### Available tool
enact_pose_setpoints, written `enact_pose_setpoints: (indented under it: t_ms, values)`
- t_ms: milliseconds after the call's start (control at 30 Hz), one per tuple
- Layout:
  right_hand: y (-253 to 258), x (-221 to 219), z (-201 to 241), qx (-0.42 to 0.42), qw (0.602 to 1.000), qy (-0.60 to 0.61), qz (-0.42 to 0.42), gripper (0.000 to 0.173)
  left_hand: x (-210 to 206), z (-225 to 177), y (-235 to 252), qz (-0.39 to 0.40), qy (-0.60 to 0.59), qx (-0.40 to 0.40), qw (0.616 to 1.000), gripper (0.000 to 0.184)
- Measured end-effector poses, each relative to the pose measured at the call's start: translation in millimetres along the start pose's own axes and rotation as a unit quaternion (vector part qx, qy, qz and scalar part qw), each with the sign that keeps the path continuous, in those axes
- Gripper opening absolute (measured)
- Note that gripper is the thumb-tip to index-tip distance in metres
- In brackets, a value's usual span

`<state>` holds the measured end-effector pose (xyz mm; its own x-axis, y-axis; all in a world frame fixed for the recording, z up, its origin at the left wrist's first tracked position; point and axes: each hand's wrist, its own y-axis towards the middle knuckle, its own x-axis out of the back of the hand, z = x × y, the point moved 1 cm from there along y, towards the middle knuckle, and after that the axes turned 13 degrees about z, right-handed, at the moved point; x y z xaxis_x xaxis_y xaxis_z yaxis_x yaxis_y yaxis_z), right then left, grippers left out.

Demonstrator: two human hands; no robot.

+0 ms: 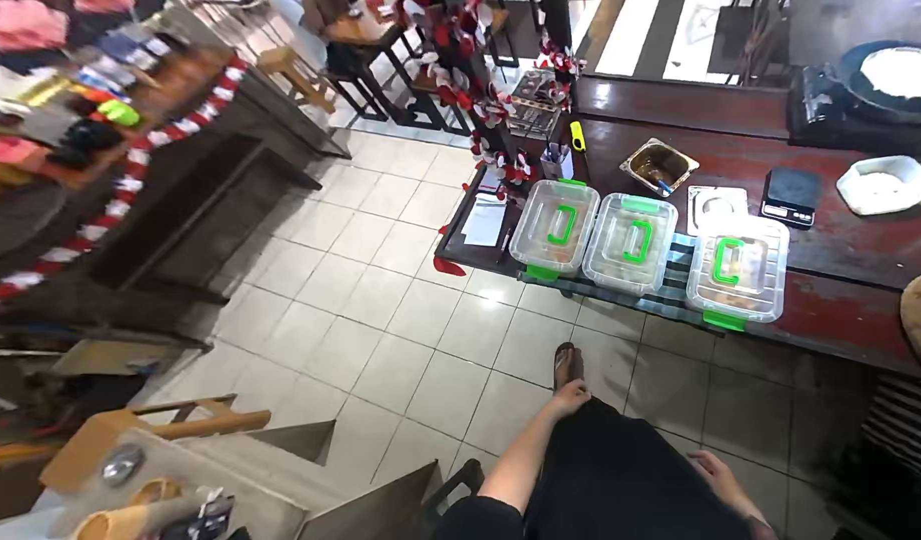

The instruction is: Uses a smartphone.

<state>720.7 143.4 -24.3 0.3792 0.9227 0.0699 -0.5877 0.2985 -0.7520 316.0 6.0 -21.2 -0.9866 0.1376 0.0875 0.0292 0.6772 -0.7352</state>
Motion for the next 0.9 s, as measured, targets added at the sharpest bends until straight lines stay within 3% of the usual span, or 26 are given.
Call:
enact_pose_setpoints:
  t_ms: [100,233,333,467,567,633,800,900]
  values:
    - [25.7,0.2,25.5,-0.001,0.993,-0.107,0.052,0.031,16.4,39.1,-24.8,-0.103,-0.05,0.007,0.993,0.039]
    - [47.8,-9.3,83.5,0.029,0.997,-0.069,0.024,0.036,64.7,63.3,-64.6,-0.321,-0.146,-0.028,0.935,0.038]
    - [62.9,-24.9,146.6,0.088,0.995,-0.03,0.03,0.04,127.9,54.0,-95.6,-0.451,-0.192,-0.076,0.868,0.038]
    - [84.6,-64.4,272.7,0.189,0.975,-0.059,0.098,0.041,246.2,27.7,-124.0,-0.545,-0.209,-0.167,0.795,0.037]
    - [109.9,-113.4,377.1,0.29,0.94,-0.092,0.154,0.037,352.2,2.5,-129.0,-0.549,-0.218,-0.24,0.77,0.034]
    - [137.1,-151.7,443.0,0.335,0.918,-0.101,0.188,0.035,423.3,-12.8,-120.9,-0.516,-0.204,-0.294,0.778,0.035]
    - [227.6,-239.7,602.1,0.304,0.933,-0.023,0.194,0.041,547.7,-49.6,-99.8,-0.346,-0.216,-0.32,0.855,0.044]
    - [299.1,-259.9,682.7,0.289,0.951,0.016,0.11,0.049,599.7,-69.1,-85.2,-0.252,-0.25,-0.331,0.874,0.047]
